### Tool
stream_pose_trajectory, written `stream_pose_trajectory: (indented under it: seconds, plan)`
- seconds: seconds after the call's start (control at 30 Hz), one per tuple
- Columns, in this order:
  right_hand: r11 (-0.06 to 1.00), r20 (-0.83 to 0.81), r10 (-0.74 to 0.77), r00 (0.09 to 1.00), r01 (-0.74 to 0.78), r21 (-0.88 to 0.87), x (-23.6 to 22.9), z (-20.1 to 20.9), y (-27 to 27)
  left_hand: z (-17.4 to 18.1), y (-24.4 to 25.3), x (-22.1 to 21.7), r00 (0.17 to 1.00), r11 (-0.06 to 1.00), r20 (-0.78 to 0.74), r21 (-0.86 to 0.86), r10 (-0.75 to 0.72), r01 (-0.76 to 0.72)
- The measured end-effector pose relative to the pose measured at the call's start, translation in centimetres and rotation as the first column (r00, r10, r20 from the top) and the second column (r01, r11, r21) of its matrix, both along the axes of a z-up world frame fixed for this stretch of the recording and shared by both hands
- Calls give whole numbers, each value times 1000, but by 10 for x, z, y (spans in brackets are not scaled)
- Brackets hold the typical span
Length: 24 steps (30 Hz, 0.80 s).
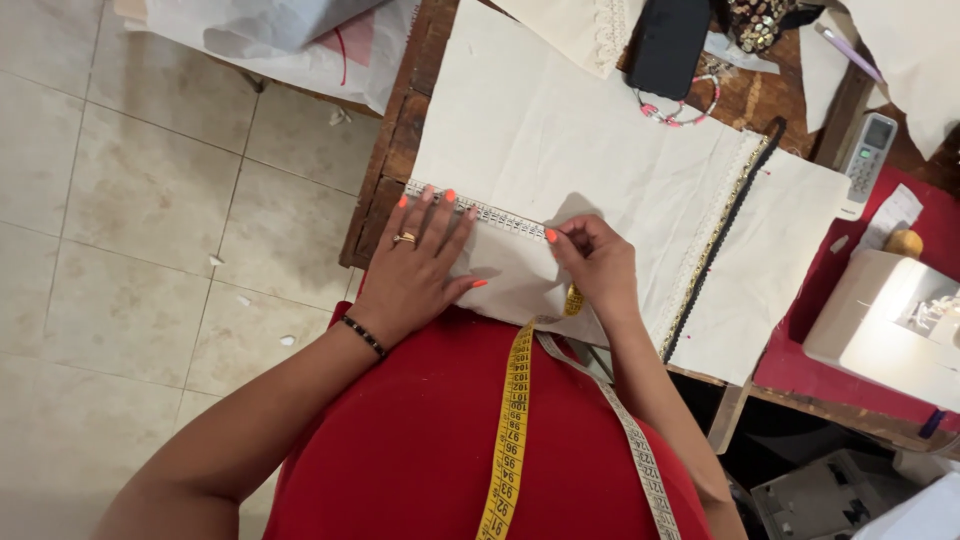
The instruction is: Measuring fabric and pinning a decorative black trim strip onto it in preparation for sewing.
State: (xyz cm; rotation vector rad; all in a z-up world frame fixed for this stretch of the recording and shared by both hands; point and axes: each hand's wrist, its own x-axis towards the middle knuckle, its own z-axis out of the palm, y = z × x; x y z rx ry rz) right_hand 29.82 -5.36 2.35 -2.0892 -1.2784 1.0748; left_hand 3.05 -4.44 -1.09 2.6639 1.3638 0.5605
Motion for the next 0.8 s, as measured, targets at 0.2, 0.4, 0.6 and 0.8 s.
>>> stream_pose_trajectory:
  seconds: [0.2,0.4,0.6,0.8]
  plan:
    - [999,150,45,988,-41,-32,-3,-1,-1,2,2,7,998,998,52,51,-41,38]
    - [997,189,71,979,-76,19,-4,-5,-4,-8,-6,18,995,997,-68,-30,-80,78]
    - [994,231,77,970,-93,59,-13,3,-7,11,-4,35,959,969,-244,-229,-147,90]
    - [987,275,102,956,-132,92,-11,4,-9,4,-6,42,965,967,-126,-143,-228,210]
